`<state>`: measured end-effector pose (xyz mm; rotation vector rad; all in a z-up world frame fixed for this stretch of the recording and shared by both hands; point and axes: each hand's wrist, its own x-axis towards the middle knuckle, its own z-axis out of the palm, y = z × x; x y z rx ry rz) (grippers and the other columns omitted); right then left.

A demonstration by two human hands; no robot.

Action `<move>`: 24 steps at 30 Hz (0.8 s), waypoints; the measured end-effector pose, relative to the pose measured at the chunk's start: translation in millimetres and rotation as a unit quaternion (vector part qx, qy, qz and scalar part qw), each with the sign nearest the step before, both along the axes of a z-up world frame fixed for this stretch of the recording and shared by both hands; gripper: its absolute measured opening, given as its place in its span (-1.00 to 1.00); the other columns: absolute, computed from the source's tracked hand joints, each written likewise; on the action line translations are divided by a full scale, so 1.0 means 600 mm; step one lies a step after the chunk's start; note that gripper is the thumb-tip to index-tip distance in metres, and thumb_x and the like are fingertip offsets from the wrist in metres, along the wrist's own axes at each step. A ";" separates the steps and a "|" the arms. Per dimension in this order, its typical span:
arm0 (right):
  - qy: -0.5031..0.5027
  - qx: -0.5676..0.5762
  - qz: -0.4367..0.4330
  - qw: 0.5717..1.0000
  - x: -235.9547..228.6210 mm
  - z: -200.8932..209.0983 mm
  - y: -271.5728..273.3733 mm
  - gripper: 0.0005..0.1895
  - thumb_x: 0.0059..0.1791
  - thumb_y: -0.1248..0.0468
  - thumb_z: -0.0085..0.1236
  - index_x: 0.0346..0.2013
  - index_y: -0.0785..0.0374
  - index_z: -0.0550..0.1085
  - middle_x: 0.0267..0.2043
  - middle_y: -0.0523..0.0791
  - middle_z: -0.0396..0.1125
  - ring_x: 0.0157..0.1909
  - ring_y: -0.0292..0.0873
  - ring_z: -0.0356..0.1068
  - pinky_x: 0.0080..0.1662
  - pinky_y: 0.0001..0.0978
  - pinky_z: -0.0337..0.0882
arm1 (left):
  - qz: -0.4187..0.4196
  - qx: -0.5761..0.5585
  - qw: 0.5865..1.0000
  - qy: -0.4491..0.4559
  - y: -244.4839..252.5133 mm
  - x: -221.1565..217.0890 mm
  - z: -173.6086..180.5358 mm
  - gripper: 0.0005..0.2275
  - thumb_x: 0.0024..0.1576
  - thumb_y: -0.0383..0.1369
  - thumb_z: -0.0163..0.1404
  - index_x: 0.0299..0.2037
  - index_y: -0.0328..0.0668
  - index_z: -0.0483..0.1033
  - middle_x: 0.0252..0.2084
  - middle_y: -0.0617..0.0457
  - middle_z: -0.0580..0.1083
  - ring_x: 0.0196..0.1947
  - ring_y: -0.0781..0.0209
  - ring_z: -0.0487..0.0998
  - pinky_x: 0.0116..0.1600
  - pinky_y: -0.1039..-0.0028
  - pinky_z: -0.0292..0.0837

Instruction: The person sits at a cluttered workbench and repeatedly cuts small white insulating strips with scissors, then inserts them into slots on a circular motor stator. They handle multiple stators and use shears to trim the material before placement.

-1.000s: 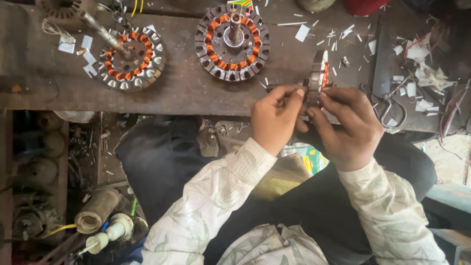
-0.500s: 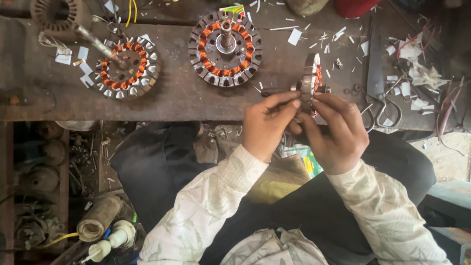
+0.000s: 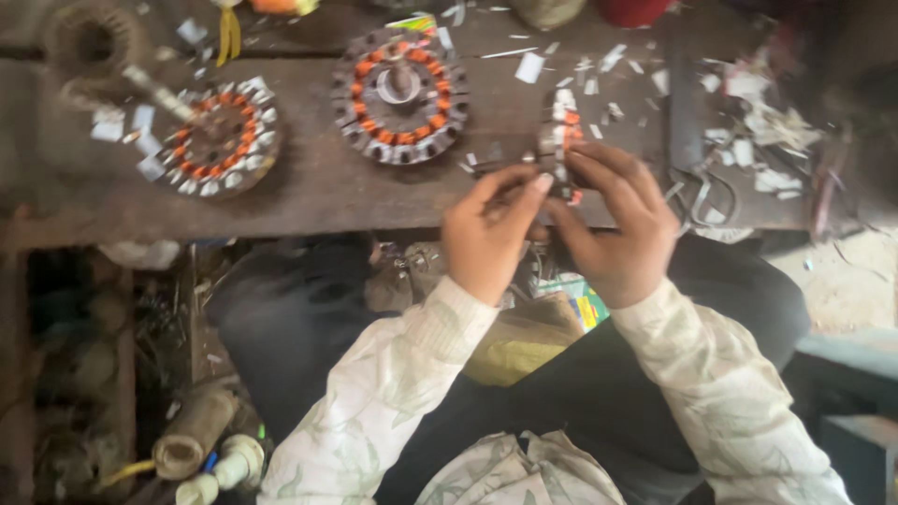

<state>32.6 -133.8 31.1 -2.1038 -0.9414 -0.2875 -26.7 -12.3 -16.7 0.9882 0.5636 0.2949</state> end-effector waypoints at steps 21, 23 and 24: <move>0.031 -0.047 -0.228 0.972 0.170 -0.037 -0.190 -0.88 0.05 0.33 0.35 -0.12 0.23 0.63 -0.15 -0.04 0.50 -0.23 -0.06 0.51 -0.13 -0.30 0.46 | 0.009 0.333 0.941 -0.059 0.011 0.016 0.004 -0.70 0.19 -0.50 0.23 0.06 -0.34 0.44 -0.05 0.08 0.45 -0.26 0.49 0.45 -0.21 0.69 0.39; -0.048 -0.122 -0.234 0.963 0.197 -0.060 -0.245 -0.86 0.02 0.29 0.35 -0.14 0.20 0.66 -0.12 0.01 0.52 -0.11 0.02 0.54 -0.05 -0.20 0.50 | 0.011 0.260 0.963 -0.072 0.007 0.024 0.001 -0.69 0.20 -0.50 0.20 0.09 -0.33 0.41 -0.05 0.08 0.47 -0.26 0.49 0.45 -0.20 0.68 0.40; -0.015 -0.147 -0.259 0.954 0.203 -0.076 -0.260 -0.86 0.02 0.23 0.37 -0.16 0.18 0.67 -0.16 0.02 0.52 -0.15 0.05 0.53 -0.05 -0.17 0.49 | 0.012 0.223 0.972 -0.078 0.005 0.028 -0.003 -0.69 0.21 -0.49 0.19 0.10 -0.33 0.39 -0.05 0.08 0.49 -0.26 0.49 0.45 -0.19 0.68 0.41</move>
